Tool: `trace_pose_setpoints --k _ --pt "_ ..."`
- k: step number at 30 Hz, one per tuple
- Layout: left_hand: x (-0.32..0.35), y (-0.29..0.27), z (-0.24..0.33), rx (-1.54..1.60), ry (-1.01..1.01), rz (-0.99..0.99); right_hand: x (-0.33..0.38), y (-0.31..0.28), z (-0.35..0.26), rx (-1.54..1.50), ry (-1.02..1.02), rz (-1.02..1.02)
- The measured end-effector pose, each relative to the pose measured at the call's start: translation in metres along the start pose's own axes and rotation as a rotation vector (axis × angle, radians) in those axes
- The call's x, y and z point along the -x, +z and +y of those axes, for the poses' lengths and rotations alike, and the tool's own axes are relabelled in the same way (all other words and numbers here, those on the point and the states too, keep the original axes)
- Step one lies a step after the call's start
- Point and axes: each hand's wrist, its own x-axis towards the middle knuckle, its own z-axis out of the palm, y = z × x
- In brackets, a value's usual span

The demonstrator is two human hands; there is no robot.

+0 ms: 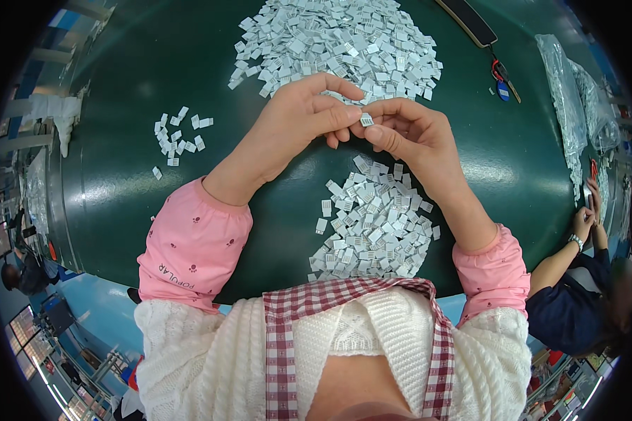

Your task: The person picks up small components from a pile, fits the pieces together by hand, and places the assembled parts into another pile on the table.

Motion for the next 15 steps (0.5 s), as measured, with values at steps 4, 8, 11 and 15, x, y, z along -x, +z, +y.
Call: trace_pose_setpoints --k 4,8,11,15 --pt "0.0 -0.0014 -0.0025 -0.016 -0.007 -0.014 -0.0001 0.0003 -0.0006 -0.005 0.013 -0.001" --pt "0.0004 -0.0019 -0.002 -0.019 -0.012 -0.016 -0.0007 0.0001 -0.001 0.007 0.015 -0.015" --pt "0.0002 -0.001 -0.0015 -0.037 -0.015 -0.015 -0.001 -0.0011 0.001 0.015 0.009 -0.007" --pt "0.0001 -0.0029 0.0018 -0.085 0.001 0.013 -0.0007 -0.0065 -0.0058 0.081 0.01 -0.031"
